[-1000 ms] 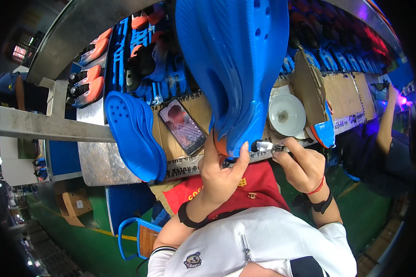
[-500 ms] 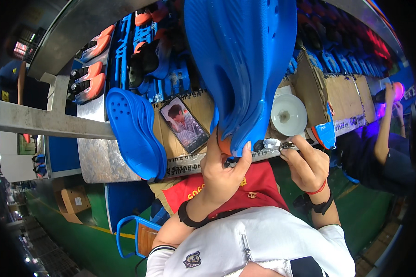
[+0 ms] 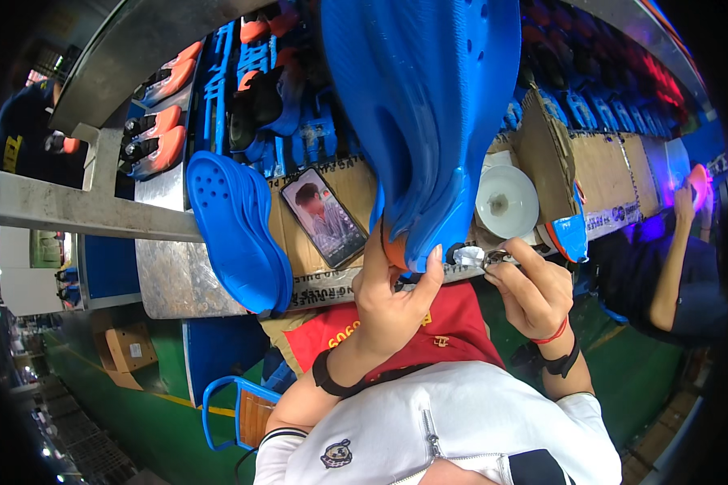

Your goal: Applying adhesive to the bottom of blue shoe insoles using a small tool.

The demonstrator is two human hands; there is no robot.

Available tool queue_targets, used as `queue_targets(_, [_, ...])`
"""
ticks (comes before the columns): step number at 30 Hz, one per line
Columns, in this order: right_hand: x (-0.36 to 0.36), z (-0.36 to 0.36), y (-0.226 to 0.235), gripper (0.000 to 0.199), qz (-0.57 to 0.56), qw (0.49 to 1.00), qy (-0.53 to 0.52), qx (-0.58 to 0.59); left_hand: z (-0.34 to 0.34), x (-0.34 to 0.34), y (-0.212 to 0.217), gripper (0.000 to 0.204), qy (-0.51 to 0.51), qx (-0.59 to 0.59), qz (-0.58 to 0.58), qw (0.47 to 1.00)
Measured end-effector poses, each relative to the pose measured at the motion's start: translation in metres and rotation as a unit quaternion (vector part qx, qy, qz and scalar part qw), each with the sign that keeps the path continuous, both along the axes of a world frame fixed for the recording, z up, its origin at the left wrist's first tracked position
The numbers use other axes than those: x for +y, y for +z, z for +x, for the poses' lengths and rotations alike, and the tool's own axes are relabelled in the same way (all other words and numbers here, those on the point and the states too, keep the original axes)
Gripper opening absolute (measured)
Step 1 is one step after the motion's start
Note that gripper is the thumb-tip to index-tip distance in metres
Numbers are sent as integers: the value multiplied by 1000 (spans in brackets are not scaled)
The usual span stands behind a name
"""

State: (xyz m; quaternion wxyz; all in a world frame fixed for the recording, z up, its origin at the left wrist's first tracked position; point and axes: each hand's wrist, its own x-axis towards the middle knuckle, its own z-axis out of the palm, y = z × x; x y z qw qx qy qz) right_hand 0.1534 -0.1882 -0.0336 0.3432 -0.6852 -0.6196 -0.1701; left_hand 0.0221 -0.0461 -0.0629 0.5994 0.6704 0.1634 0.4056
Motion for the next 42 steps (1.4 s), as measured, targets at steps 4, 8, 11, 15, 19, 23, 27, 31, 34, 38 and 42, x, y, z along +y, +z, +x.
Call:
queue_targets(4, [7,0,0,28,-2,1000,8,29,4,5,-2,55,3,-2,16,1000])
queue_targets(8, [13,3,1,26,18,998,18,49,5,7,1,53,6,17,-11,1000])
queue_targets(11, [10,1,10,25,16,997,9,76,3,3,10,53,14,50,-18,999])
queue_targets(15, [-2,4,16,20,99,986,-59,124,15,20,25,77,-24,-20,53,998])
queue_targets(19, [-25,7,22,12,211,951,-143,176,29,42,103,95,-115,-71,13,991])
queue_targets(23, [-38,8,22,9,227,943,-172,172,71,71,178,65,-176,-95,-77,977])
queue_targets(27, [-28,6,27,11,193,958,-121,174,133,148,223,28,-210,-180,-125,953])
queue_targets(31, [-14,9,21,15,138,972,-112,155,123,144,229,33,-252,-128,-72,956])
queue_targets(34, [-5,16,-3,15,82,976,-174,100,76,90,163,62,-194,15,142,971])
queue_targets(38, [5,21,-30,15,0,974,-220,54,8,52,32,65,-14,358,322,876])
queue_targets(42, [8,32,-47,13,-71,966,-248,33,-18,33,-32,62,12,371,202,907])
